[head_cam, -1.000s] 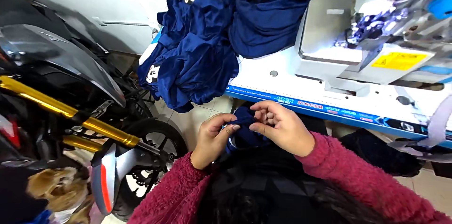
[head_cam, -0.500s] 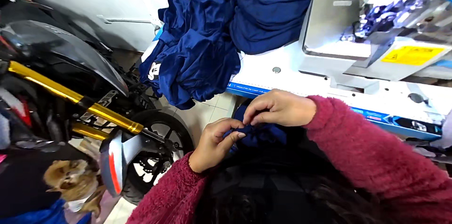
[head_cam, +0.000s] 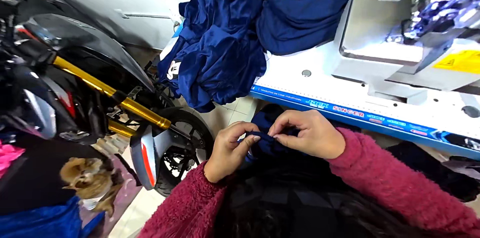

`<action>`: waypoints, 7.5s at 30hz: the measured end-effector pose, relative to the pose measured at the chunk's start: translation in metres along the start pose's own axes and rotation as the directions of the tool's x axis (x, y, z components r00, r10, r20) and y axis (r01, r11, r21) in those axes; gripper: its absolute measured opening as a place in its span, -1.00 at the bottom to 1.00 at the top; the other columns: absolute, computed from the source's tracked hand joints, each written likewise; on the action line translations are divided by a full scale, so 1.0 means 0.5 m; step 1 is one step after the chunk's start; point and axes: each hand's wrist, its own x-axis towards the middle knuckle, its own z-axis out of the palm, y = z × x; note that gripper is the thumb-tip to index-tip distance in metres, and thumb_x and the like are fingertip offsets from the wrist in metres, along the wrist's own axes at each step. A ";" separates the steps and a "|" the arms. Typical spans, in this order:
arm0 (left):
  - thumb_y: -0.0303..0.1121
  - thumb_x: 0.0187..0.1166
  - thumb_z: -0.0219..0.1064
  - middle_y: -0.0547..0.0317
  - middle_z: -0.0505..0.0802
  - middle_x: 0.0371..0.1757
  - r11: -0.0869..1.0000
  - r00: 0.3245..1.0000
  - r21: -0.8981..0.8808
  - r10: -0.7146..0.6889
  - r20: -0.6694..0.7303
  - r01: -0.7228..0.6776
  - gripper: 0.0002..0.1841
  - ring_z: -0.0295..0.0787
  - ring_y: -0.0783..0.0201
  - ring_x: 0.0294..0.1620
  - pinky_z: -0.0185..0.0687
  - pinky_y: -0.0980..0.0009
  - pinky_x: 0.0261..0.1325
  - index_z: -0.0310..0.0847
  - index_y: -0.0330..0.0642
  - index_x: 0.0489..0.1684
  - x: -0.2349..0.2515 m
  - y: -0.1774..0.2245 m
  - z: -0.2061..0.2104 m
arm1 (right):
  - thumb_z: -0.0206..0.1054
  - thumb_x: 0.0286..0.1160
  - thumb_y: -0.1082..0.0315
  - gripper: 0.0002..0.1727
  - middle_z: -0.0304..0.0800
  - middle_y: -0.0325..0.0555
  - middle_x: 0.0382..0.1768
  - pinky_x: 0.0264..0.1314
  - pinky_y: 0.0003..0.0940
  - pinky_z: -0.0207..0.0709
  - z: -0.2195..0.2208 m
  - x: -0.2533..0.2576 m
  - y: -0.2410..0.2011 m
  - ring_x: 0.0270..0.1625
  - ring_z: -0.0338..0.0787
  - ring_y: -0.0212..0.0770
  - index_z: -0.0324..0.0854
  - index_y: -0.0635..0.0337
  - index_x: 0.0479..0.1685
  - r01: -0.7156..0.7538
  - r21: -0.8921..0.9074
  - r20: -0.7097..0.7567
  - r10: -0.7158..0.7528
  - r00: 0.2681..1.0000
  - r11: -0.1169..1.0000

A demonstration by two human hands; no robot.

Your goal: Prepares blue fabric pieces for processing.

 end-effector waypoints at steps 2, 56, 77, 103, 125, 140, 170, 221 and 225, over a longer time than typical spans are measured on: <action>-0.45 0.63 0.34 0.20 0.85 -0.13 1.000 1.000 0.008 -0.008 -0.015 0.008 -0.90 0.80 0.44 -0.11 0.79 0.48 0.01 0.74 -0.28 -0.10 -0.005 0.001 0.001 | 0.46 0.32 0.48 -0.90 0.90 -0.29 -0.23 -0.07 -0.62 0.77 0.004 0.000 -0.003 -0.18 0.84 -0.55 0.76 0.19 -0.21 0.078 -0.103 0.009 -0.077 0.997 0.992; -0.45 0.65 0.34 0.09 0.87 -0.17 0.998 0.999 -0.062 0.022 -0.039 -0.025 -0.86 0.82 0.39 -0.07 0.78 0.41 0.08 0.74 -0.39 -0.18 -0.030 -0.026 -0.010 | 0.33 0.62 0.12 -0.80 0.87 -0.47 -0.11 -0.14 -0.64 0.75 0.068 -0.031 0.004 -0.13 0.82 -0.58 0.87 -0.14 -0.09 -0.183 -0.170 -0.153 0.157 0.976 0.968; -0.39 0.69 0.32 0.00 0.88 -0.13 0.993 0.993 0.026 0.117 -0.021 -0.116 -0.80 0.83 0.33 -0.01 0.77 0.37 0.16 0.74 -0.41 -0.12 -0.029 -0.021 0.001 | 0.14 0.76 0.14 -0.73 0.85 -0.30 -0.11 0.02 -0.60 0.71 0.069 -0.035 0.020 -0.05 0.81 -0.50 0.74 -0.01 -0.08 -0.053 -0.417 -0.088 0.018 0.996 0.907; -0.39 0.70 0.31 0.02 0.88 -0.14 0.992 0.992 0.023 0.122 -0.036 -0.121 -0.80 0.82 0.37 -0.04 0.76 0.41 0.13 0.73 -0.40 -0.11 -0.023 -0.033 0.004 | 0.19 0.75 0.16 -0.75 0.86 -0.28 -0.12 0.04 -0.63 0.70 0.070 -0.043 0.027 -0.05 0.81 -0.52 0.76 0.03 -0.11 -0.050 -0.378 -0.152 -0.008 0.988 0.924; -0.37 0.70 0.31 0.04 0.88 -0.16 0.990 0.990 0.035 0.136 -0.034 -0.135 -0.80 0.82 0.38 -0.07 0.76 0.41 0.11 0.73 -0.38 -0.13 -0.017 -0.032 0.008 | 0.20 0.74 0.16 -0.75 0.87 -0.29 -0.13 0.04 -0.64 0.70 0.065 -0.045 0.024 -0.06 0.81 -0.52 0.77 0.02 -0.12 -0.050 -0.388 -0.171 -0.019 0.985 0.920; -0.36 0.71 0.31 0.07 0.88 -0.16 0.992 0.983 0.030 0.127 -0.132 -0.124 -0.80 0.82 0.39 -0.06 0.78 0.41 0.10 0.74 -0.35 -0.10 -0.029 -0.032 0.012 | 0.18 0.75 0.20 -0.76 0.86 -0.26 -0.13 0.09 -0.65 0.68 0.074 -0.027 0.017 -0.03 0.81 -0.50 0.74 0.05 -0.12 -0.008 -0.389 -0.136 -0.048 0.990 0.921; -0.35 0.70 0.30 0.26 0.84 -0.07 0.965 0.971 0.244 0.148 -0.188 -0.100 -0.87 0.79 0.46 -0.04 0.79 0.46 0.07 0.72 -0.18 -0.02 -0.015 -0.015 0.001 | 0.31 0.64 0.28 -0.83 0.85 -0.26 -0.21 0.06 -0.60 0.71 0.069 -0.003 -0.014 -0.09 0.81 -0.46 0.78 0.13 -0.17 -0.017 -0.450 -0.236 -0.101 0.967 0.893; -0.38 0.72 0.24 0.23 0.79 -0.10 0.988 0.988 -0.144 0.040 -0.152 -0.062 -0.87 0.74 0.45 -0.05 0.74 0.45 0.05 0.68 -0.22 -0.07 -0.022 -0.015 0.030 | 0.26 0.71 0.28 -0.81 0.88 -0.38 -0.28 -0.22 -0.55 0.78 0.017 -0.001 -0.008 -0.29 0.83 -0.49 0.80 0.07 -0.07 -0.245 0.008 -0.121 0.244 0.962 0.970; -0.33 0.75 0.24 0.28 0.78 -0.09 0.987 0.992 -0.133 0.071 -0.101 -0.084 -0.86 0.73 0.47 -0.06 0.73 0.48 0.03 0.67 -0.17 -0.03 -0.016 -0.018 0.019 | 0.23 0.76 0.31 -0.80 0.92 -0.25 -0.16 -0.02 -0.41 0.85 0.012 0.023 0.011 -0.14 0.90 -0.37 0.74 0.19 -0.07 -0.212 0.122 -0.079 0.222 0.972 0.970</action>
